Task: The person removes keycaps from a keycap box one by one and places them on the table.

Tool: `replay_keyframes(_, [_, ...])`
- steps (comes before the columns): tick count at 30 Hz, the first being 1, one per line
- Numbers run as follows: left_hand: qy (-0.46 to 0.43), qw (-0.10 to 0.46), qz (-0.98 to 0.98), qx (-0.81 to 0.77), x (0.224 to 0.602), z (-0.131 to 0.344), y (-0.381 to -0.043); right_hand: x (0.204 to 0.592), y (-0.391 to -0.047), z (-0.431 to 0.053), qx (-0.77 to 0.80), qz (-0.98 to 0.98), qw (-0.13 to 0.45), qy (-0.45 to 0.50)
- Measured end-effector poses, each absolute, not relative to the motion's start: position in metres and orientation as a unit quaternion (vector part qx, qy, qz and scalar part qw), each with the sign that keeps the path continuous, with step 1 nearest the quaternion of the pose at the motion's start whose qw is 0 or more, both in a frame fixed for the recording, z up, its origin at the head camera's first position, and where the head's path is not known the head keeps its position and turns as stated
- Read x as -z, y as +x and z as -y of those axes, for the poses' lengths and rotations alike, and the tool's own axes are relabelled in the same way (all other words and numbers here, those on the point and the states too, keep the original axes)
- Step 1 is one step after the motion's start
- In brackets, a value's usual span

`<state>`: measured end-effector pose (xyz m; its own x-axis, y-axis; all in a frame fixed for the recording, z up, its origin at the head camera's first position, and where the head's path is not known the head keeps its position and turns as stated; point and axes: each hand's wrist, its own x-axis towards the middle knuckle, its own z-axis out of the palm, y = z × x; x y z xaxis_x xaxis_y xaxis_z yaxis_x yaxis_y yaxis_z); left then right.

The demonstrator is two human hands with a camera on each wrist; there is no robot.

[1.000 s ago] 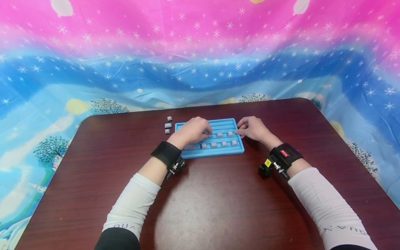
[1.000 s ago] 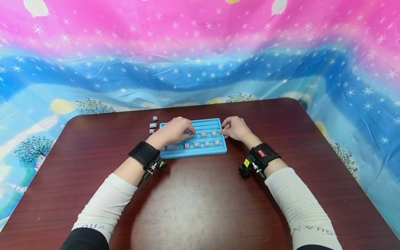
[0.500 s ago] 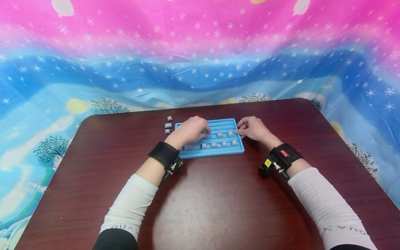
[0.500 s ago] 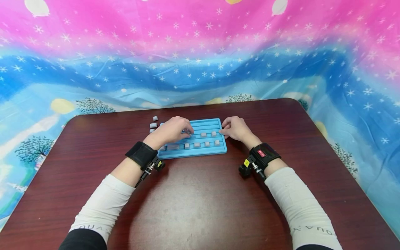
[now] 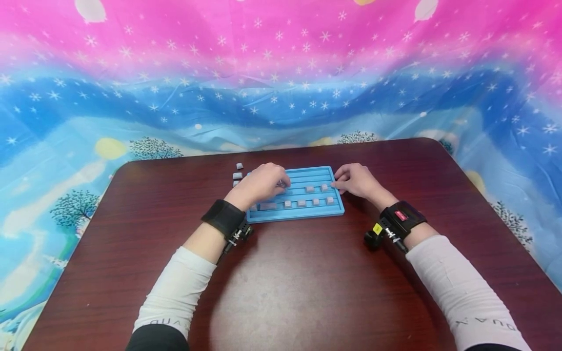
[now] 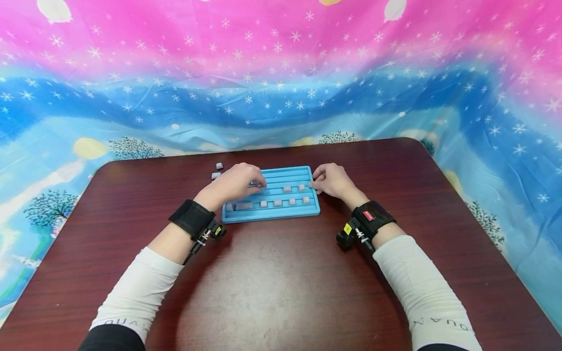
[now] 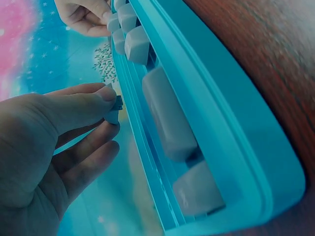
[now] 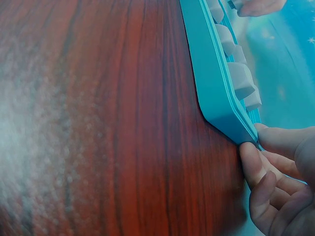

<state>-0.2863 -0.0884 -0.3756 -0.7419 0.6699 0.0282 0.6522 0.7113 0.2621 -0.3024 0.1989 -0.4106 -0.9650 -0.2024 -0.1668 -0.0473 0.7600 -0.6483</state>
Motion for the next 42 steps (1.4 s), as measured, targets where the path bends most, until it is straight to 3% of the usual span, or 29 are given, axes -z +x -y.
replay_keyframes(42, [0.314,0.001,-0.943,-0.113,0.371,0.163,-0.276,0.41,-0.303,-0.198,0.341,-0.93,0.118,-0.07])
